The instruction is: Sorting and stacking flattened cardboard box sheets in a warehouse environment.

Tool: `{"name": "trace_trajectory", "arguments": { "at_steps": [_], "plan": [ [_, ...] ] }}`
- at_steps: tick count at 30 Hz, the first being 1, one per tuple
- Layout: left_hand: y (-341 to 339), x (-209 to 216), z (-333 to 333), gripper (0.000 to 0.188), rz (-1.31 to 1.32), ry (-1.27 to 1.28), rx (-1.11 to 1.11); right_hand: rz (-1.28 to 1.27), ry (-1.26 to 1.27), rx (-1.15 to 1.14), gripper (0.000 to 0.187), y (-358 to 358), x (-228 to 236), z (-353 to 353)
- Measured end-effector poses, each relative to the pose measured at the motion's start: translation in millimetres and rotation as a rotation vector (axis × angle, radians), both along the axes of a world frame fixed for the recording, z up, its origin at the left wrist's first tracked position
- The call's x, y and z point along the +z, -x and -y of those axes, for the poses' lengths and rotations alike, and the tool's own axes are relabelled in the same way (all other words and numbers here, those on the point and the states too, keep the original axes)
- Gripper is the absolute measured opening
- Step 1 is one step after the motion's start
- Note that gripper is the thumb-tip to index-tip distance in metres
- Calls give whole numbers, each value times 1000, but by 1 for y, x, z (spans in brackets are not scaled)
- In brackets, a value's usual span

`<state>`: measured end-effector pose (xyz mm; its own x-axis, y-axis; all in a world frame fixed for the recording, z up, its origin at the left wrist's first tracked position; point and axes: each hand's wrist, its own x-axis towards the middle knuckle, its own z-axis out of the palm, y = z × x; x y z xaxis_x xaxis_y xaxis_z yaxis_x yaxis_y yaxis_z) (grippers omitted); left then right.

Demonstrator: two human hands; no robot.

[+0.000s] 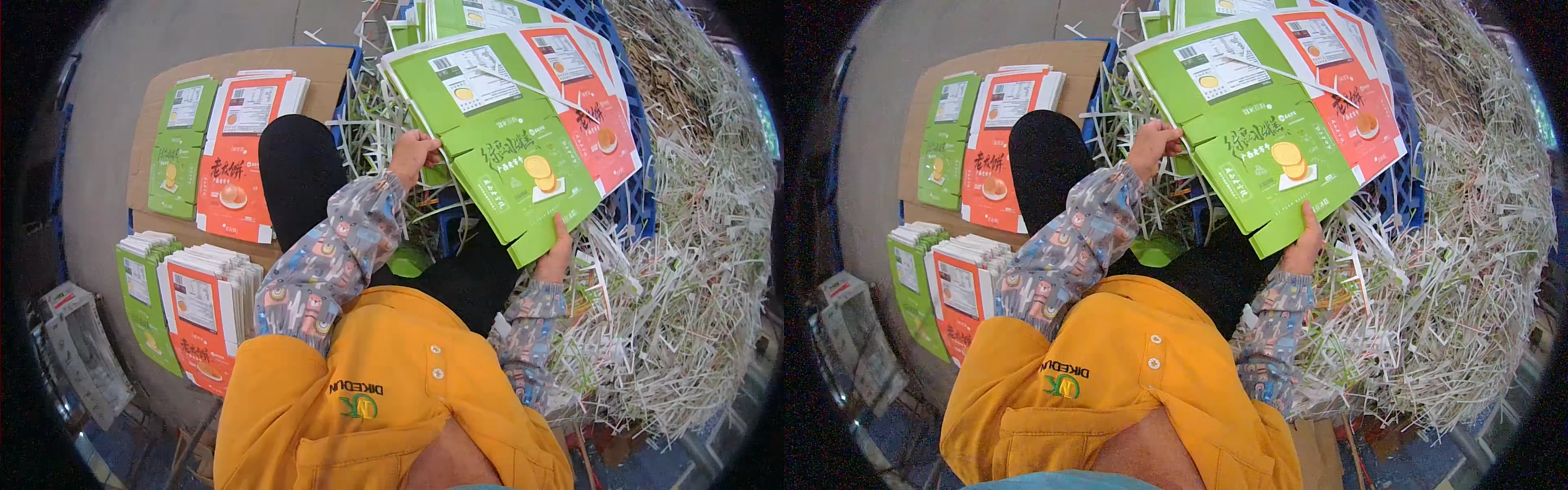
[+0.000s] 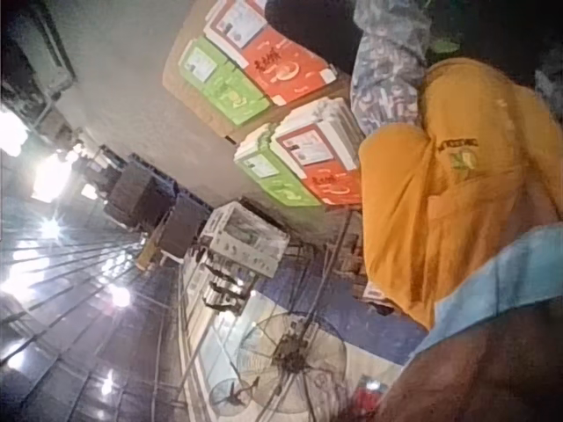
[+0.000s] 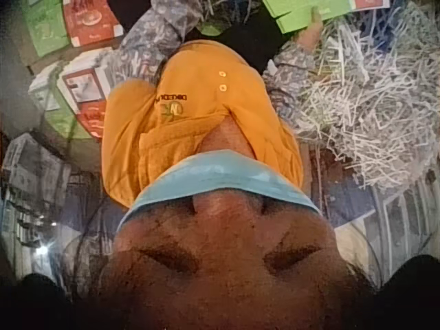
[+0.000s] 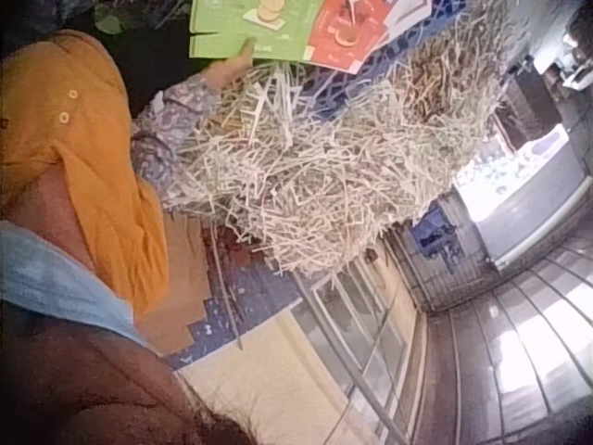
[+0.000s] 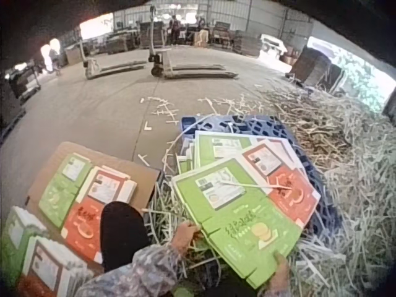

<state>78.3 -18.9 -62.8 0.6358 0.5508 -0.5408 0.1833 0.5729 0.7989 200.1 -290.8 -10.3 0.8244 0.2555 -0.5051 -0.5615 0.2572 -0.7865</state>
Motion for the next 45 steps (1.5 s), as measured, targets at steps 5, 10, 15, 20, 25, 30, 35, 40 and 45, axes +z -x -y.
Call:
{"name": "trace_trajectory", "arguments": {
  "at_steps": [5, 10, 15, 20, 25, 30, 35, 40, 45],
  "plan": [
    [44, -25, -28, 26, 88, 298, 344, -42, 11, -18, 40, -4, 2, 2],
    [27, -57, -30, 44, -428, -602, 291, 14, 55, 25, 41, 5, 16, -4],
    [-19, -34, -78, 60, -207, -454, 539, 56, 44, 52, 44, 1, 27, -2],
    [-50, -53, -126, 60, -25, -139, 483, 114, 31, 81, 39, -2, 8, 3],
    [-49, -33, -118, 47, 159, -331, 401, 146, 69, 95, 35, 1, 10, 12],
    [-63, -42, -138, 32, -214, -783, 487, 231, 141, 68, 33, 8, 16, 9],
    [-60, -35, -148, 34, -341, -797, 375, 287, 257, 37, 27, 21, 34, 4],
    [-60, -37, -154, 37, -369, -730, 303, 307, 191, 56, 30, 18, 22, 8],
    [-48, -27, -169, 24, -505, -1486, -31, 203, 166, 96, 32, 12, 19, 6]
  ]
}}
